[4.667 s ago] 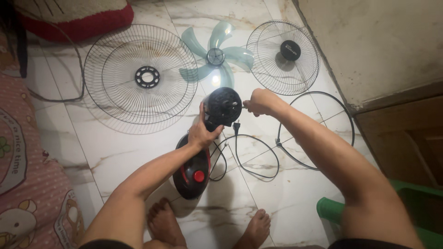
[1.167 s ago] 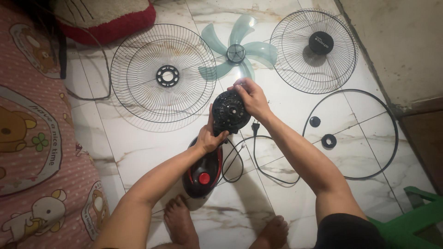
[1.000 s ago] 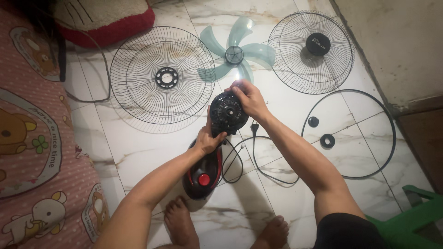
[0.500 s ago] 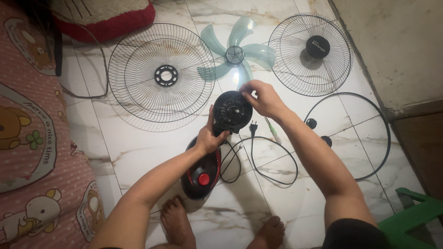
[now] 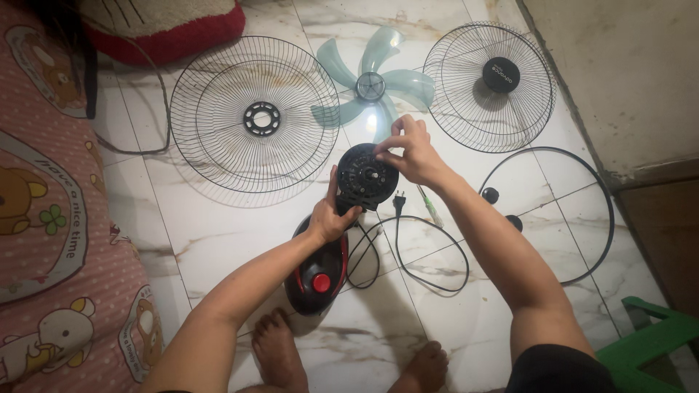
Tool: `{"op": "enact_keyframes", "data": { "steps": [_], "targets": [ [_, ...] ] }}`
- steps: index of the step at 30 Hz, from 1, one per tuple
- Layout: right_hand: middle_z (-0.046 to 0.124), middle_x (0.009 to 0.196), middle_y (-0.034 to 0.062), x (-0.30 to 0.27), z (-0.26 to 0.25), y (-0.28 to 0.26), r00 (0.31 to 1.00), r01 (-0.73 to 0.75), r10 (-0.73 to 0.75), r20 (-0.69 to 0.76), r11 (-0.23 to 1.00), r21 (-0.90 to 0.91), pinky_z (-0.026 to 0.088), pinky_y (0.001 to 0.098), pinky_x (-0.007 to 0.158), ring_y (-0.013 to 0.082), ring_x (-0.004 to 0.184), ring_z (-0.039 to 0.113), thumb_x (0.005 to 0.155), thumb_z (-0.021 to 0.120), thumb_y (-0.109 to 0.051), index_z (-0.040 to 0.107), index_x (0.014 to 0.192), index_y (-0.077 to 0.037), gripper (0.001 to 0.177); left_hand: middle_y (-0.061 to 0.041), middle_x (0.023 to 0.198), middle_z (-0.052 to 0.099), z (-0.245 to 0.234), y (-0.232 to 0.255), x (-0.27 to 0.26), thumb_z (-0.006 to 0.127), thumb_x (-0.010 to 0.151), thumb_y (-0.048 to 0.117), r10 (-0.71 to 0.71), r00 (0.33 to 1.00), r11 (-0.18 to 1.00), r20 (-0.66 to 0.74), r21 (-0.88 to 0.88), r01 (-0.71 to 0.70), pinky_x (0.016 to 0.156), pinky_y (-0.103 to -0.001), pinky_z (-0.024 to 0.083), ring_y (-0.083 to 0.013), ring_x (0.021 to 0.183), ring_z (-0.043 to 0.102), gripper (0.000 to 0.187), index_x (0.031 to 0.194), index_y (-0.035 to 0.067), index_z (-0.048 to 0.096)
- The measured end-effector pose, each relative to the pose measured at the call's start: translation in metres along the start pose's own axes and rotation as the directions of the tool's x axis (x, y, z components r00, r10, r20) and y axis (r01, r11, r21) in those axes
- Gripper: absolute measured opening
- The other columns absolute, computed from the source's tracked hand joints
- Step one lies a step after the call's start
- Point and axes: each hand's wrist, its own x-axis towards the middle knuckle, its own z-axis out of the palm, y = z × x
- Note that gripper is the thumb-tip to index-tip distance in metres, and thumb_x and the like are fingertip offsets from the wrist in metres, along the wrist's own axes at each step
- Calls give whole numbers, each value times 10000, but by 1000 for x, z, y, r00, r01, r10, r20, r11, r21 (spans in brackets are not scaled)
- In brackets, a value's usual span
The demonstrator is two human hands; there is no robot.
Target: The person disassembles a fan by removing screws from the motor housing using a screwdriver. They then reassemble the fan by attaching the motor housing to the base and securing it with screws.
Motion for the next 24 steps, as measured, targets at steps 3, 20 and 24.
{"op": "enact_keyframes", "data": {
  "steps": [3,20,24],
  "targets": [
    [473,1086,44,-3,9,1,999,-47,47,13,999,-22,382,430,946,289,1043,427,779,872,-207,822,939,-252,173,-215,1200,737,0,0,0,669,844,546,-4,1000,1000,7,-12,4,990,-456,533,-446,1126,694,1176,1633,94,-77],
    [482,1101,66,-10,14,-10,995,-93,90,-45,994,-61,372,468,905,301,1081,454,770,871,-217,792,892,-214,145,-206,1139,751,-1,4,0,662,832,553,-6,1000,1000,0,-9,6,970,-425,542,-419,1077,721,1185,1634,63,-60],
    [505,1116,55,-6,9,-13,999,-6,0,-34,983,-181,358,491,874,320,1079,451,751,880,-206,789,866,-217,146,-206,1108,757,0,3,0,647,804,578,-66,997,998,27,24,65,972,-426,537,-423,1069,714,1212,1629,54,-69]
  ]
}}
